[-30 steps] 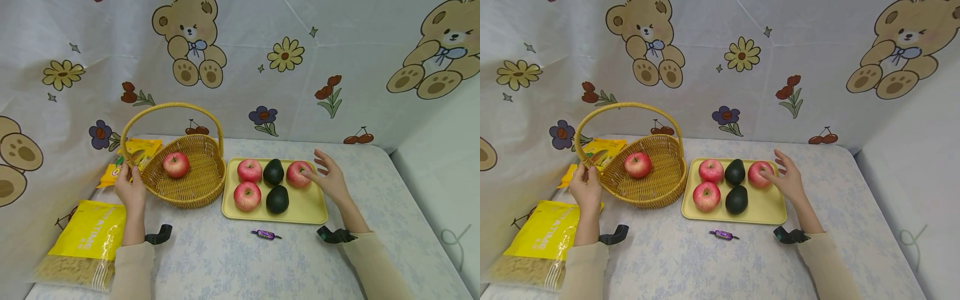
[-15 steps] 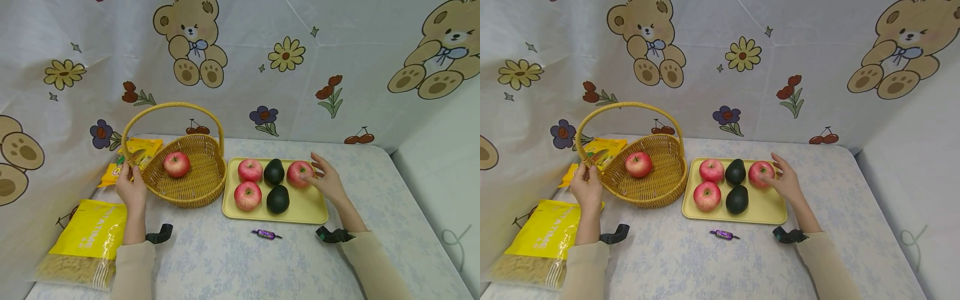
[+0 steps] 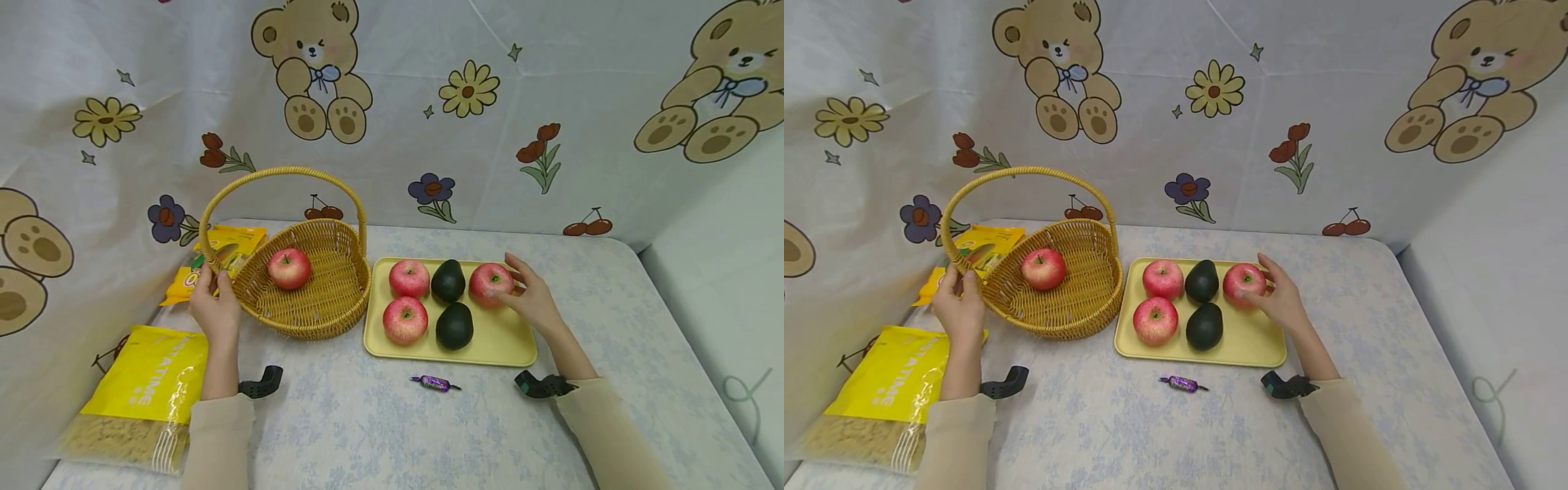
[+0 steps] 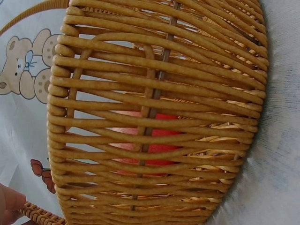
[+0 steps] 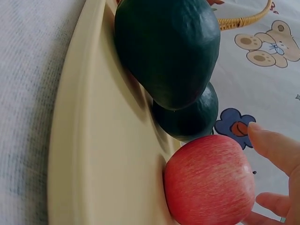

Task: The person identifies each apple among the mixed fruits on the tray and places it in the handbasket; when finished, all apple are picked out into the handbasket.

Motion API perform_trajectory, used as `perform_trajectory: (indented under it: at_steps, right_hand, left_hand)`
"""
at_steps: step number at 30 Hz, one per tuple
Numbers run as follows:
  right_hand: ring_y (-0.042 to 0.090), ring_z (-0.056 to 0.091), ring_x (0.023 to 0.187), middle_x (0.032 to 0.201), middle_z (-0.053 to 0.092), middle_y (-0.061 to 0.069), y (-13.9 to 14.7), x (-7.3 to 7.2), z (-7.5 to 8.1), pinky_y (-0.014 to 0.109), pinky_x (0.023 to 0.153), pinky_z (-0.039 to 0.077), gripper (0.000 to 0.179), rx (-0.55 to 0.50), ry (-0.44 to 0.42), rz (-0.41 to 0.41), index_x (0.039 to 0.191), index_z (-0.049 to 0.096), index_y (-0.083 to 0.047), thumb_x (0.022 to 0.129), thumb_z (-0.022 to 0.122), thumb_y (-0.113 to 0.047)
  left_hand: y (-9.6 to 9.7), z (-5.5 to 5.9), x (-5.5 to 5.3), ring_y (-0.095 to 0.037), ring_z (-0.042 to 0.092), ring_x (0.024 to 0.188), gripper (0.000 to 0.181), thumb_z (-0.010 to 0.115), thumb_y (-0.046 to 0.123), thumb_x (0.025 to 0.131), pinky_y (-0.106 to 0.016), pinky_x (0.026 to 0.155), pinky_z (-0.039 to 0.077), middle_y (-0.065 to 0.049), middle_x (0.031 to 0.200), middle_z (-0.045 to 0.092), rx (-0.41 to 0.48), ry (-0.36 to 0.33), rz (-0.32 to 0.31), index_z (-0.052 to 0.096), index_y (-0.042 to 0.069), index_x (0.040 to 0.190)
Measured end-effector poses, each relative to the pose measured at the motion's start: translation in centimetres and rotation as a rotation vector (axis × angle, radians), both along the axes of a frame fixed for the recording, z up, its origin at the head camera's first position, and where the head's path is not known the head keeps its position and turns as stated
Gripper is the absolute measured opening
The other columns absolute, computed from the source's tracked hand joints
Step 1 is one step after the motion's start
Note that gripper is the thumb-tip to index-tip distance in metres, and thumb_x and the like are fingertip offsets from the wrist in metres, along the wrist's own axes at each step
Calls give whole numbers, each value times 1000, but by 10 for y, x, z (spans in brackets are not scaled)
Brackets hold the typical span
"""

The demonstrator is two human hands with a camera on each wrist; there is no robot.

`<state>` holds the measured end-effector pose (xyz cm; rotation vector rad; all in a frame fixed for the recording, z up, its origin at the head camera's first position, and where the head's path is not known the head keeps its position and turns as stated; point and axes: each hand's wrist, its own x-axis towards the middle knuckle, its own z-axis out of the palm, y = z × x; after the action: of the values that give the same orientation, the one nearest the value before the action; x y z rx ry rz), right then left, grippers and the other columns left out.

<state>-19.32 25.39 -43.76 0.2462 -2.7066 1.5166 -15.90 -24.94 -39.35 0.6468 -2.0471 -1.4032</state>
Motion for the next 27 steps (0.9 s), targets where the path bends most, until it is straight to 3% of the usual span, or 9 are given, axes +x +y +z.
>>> perform_trajectory:
  at_steps: [20,27]
  right_hand:
    - [43,44,130,152,37,23,-3,1,-5,53,105,42,89,45,-63,-11,155,25,-8,85,77,-21]
    - [41,50,124,147,42,24,-4,0,-7,45,100,47,88,84,-73,-31,154,27,-7,84,78,-23]
  left_hand:
    - [-2,-1,-2,-20,54,128,44,47,20,103,-39,107,46,-4,146,52,4,-15,5,44,23,147]
    - [-2,0,-2,-19,53,128,44,47,21,103,-38,107,46,-3,147,51,8,-17,4,43,24,147]
